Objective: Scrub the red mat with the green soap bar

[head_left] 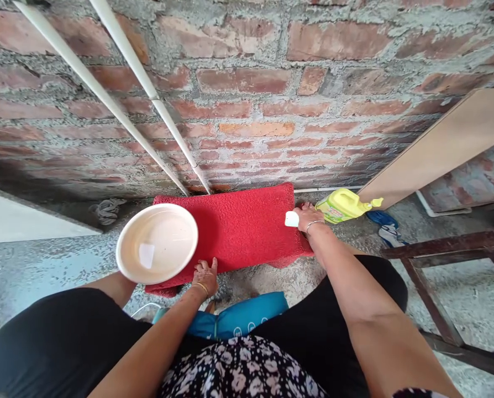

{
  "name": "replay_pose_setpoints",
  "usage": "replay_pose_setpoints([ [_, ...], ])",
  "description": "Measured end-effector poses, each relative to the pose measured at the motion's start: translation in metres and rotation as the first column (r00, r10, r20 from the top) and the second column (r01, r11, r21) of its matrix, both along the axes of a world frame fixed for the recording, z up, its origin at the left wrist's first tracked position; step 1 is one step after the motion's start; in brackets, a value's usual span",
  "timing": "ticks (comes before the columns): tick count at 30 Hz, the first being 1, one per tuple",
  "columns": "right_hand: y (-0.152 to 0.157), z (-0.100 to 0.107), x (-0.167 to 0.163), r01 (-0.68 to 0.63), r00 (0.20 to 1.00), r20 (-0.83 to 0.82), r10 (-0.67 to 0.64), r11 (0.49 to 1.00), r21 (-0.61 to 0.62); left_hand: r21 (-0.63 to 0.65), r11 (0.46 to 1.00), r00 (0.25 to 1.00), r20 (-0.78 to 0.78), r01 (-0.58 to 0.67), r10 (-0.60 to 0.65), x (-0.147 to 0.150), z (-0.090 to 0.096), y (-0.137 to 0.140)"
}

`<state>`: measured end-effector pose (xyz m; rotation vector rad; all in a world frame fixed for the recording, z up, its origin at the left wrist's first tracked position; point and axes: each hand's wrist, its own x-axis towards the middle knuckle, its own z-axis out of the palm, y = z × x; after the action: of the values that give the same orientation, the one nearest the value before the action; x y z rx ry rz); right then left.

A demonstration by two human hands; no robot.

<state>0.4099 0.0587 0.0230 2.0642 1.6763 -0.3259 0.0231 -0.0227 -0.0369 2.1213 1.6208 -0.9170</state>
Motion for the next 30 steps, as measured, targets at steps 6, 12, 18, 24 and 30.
replay_pose_setpoints([
  [6,0.002,-0.008,-0.006,-0.094,0.995,0.033,0.096,0.994,-0.059,-0.039,0.999,0.999,0.027,-0.024,0.025,-0.007,0.0,0.0],
  [12,-0.001,0.007,0.028,-0.058,0.998,-0.002,0.058,0.996,-0.065,-0.025,1.0,1.0,0.021,0.006,-0.005,-0.006,-0.001,0.002],
  [18,-0.008,-0.006,0.008,-0.189,0.98,-0.082,0.18,0.974,-0.123,-0.036,0.999,1.0,0.004,0.021,-0.021,-0.003,0.006,0.002],
  [24,-0.014,0.003,0.008,-0.07,0.997,0.005,0.071,0.989,-0.133,-0.045,0.998,0.998,-0.031,0.046,-0.048,-0.003,0.005,0.002],
  [30,-0.031,-0.005,-0.051,-0.263,0.95,-0.212,0.228,0.952,-0.154,-0.051,0.998,0.998,-0.029,0.048,-0.05,-0.003,0.004,0.004],
])
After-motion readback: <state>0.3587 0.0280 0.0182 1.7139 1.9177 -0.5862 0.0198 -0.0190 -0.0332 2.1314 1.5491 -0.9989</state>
